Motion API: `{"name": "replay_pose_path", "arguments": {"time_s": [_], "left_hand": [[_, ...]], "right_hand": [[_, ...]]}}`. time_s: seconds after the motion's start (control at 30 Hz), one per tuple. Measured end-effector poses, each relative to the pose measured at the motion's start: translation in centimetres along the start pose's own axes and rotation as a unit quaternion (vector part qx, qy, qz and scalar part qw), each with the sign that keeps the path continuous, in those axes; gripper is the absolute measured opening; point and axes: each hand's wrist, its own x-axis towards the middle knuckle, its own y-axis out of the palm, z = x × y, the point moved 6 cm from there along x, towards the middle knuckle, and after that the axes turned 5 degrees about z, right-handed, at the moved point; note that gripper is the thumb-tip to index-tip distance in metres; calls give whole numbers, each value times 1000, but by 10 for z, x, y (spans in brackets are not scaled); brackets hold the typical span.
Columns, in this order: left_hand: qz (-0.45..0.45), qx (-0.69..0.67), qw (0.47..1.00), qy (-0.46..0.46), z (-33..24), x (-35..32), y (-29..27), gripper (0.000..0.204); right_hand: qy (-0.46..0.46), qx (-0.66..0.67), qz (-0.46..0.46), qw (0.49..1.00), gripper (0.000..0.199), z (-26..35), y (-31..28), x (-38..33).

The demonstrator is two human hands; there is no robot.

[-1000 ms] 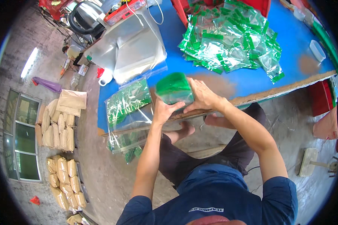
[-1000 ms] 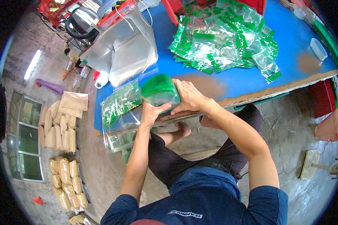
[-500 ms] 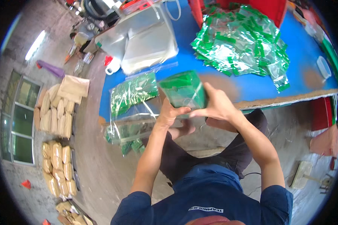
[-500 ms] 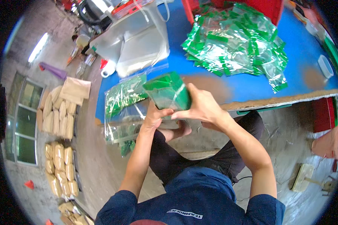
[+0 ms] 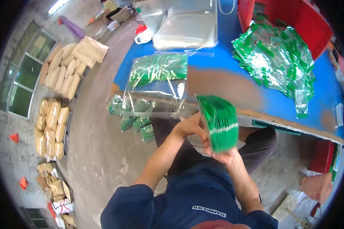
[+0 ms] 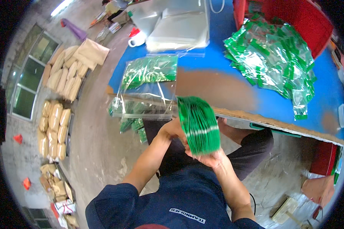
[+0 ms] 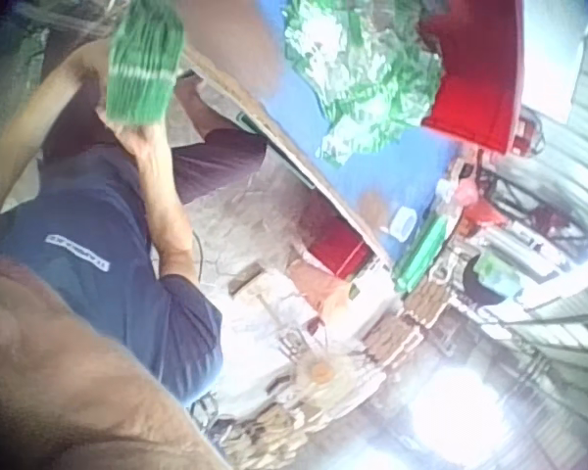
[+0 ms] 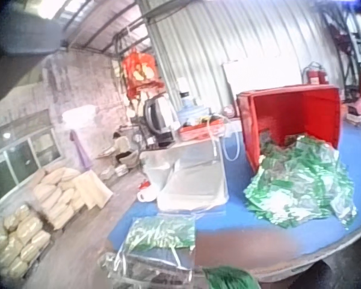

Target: Counting, organizing, and placing green plastic bags into larger clear plastic containers.

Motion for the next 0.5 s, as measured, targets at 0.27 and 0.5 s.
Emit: {"name": "replay_pose_path", "arguments": {"time_s": [0.27, 0.5], "left_hand": [[139, -60, 981, 119, -49, 22, 32, 67], [-338, -119, 915, 184, -81, 5, 16, 109]], "right_hand": [[60, 236, 6, 970, 48, 10, 11, -1], [-208, -112, 114, 965, 78, 83, -9, -8]]}}
